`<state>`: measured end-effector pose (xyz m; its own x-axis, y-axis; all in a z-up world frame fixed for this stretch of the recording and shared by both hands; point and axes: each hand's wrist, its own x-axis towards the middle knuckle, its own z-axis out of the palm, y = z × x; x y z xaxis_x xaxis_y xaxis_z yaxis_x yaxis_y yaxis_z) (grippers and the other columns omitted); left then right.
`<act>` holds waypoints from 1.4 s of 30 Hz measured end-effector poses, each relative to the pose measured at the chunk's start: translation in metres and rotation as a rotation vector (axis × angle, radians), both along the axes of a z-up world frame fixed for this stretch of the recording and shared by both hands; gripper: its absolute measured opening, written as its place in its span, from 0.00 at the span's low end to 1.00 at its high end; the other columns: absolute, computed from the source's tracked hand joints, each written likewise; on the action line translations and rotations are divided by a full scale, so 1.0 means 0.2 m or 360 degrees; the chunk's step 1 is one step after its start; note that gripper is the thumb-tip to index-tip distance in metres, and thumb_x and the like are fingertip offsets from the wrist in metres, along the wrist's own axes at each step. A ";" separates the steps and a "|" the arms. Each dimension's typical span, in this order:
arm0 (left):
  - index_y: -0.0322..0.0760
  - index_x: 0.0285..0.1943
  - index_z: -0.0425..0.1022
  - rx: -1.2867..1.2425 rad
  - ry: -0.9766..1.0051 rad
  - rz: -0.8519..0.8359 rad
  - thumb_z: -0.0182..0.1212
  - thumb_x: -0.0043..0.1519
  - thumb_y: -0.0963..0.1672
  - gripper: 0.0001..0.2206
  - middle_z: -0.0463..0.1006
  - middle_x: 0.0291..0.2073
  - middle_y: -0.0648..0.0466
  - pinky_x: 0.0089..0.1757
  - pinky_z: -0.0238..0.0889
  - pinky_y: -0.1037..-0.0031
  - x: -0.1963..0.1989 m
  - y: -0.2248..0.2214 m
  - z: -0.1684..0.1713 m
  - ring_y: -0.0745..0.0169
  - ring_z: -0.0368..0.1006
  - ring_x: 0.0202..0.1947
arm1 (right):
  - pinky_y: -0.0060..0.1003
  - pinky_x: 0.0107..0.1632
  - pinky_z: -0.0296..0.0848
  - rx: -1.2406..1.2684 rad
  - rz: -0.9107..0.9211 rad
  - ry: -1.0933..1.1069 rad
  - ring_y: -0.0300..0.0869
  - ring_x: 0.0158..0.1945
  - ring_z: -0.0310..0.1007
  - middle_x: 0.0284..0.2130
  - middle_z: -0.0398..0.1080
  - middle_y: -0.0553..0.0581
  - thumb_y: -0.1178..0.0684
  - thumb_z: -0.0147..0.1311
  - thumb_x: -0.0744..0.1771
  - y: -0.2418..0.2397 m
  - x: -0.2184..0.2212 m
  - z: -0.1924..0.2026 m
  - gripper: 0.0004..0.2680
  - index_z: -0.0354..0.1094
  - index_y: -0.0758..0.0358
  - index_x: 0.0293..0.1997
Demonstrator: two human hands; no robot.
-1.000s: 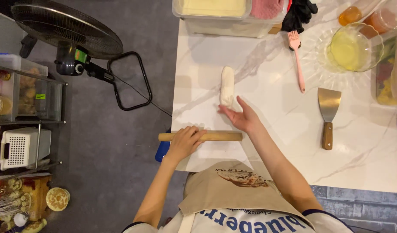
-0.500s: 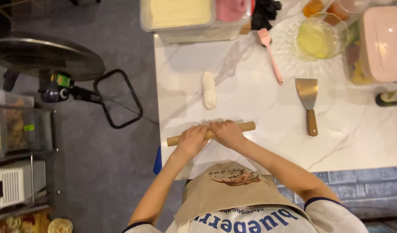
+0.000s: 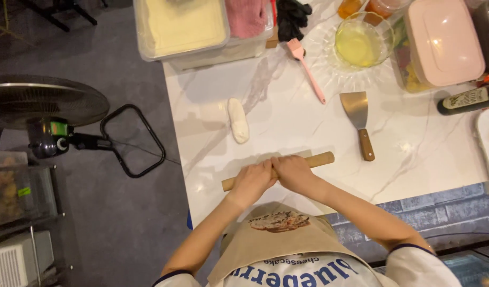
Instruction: Rolling out a piece of dough on a white counter using a wooden rolling pin.
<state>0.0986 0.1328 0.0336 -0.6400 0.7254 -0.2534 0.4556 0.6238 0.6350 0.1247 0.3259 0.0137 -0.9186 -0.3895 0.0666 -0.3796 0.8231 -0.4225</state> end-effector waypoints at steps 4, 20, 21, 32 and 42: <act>0.30 0.54 0.68 -0.0161 0.0509 -0.0045 0.57 0.64 0.42 0.12 0.80 0.37 0.43 0.36 0.72 0.60 0.03 0.01 -0.11 0.45 0.80 0.37 | 0.49 0.39 0.72 0.0336 -0.0040 -0.0768 0.54 0.38 0.77 0.31 0.76 0.59 0.56 0.58 0.62 0.04 -0.06 0.15 0.06 0.69 0.57 0.40; 0.34 0.45 0.70 0.0102 0.0691 -0.0062 0.58 0.60 0.40 0.07 0.78 0.31 0.47 0.32 0.70 0.61 0.09 0.17 -0.15 0.49 0.79 0.30 | 0.49 0.34 0.75 0.0308 -0.0141 -0.0520 0.54 0.30 0.77 0.23 0.74 0.58 0.50 0.60 0.60 0.18 0.11 0.17 0.06 0.70 0.56 0.33; 0.33 0.44 0.71 -0.0001 0.0674 -0.0082 0.58 0.62 0.40 0.05 0.78 0.28 0.48 0.31 0.70 0.62 0.09 0.14 -0.11 0.49 0.78 0.28 | 0.52 0.31 0.74 0.0253 -0.0199 -0.0581 0.56 0.28 0.76 0.21 0.74 0.59 0.47 0.61 0.62 0.18 0.10 0.22 0.07 0.70 0.56 0.33; 0.41 0.52 0.74 0.0173 0.0879 0.0096 0.67 0.56 0.54 0.21 0.77 0.29 0.50 0.29 0.68 0.64 -0.05 -0.39 0.03 0.51 0.76 0.26 | 0.49 0.34 0.73 0.0165 -0.0227 -0.0300 0.53 0.32 0.76 0.25 0.75 0.56 0.52 0.64 0.60 0.18 -0.05 0.12 0.06 0.72 0.56 0.34; 0.50 0.62 0.72 -0.0093 0.0866 0.0750 0.62 0.63 0.56 0.21 0.75 0.44 0.57 0.39 0.71 0.65 -0.65 -0.71 -0.15 0.57 0.76 0.45 | 0.43 0.53 0.72 -0.0547 -0.0506 0.0150 0.53 0.54 0.70 0.52 0.70 0.61 0.54 0.69 0.62 -0.39 -0.27 -0.29 0.17 0.72 0.62 0.55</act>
<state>-0.0322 -0.0092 0.0045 -0.9280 0.3364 0.1602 0.3721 0.8580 0.3542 0.0707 0.2476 -0.0447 -0.9725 -0.0305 0.2309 -0.1810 0.7231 -0.6667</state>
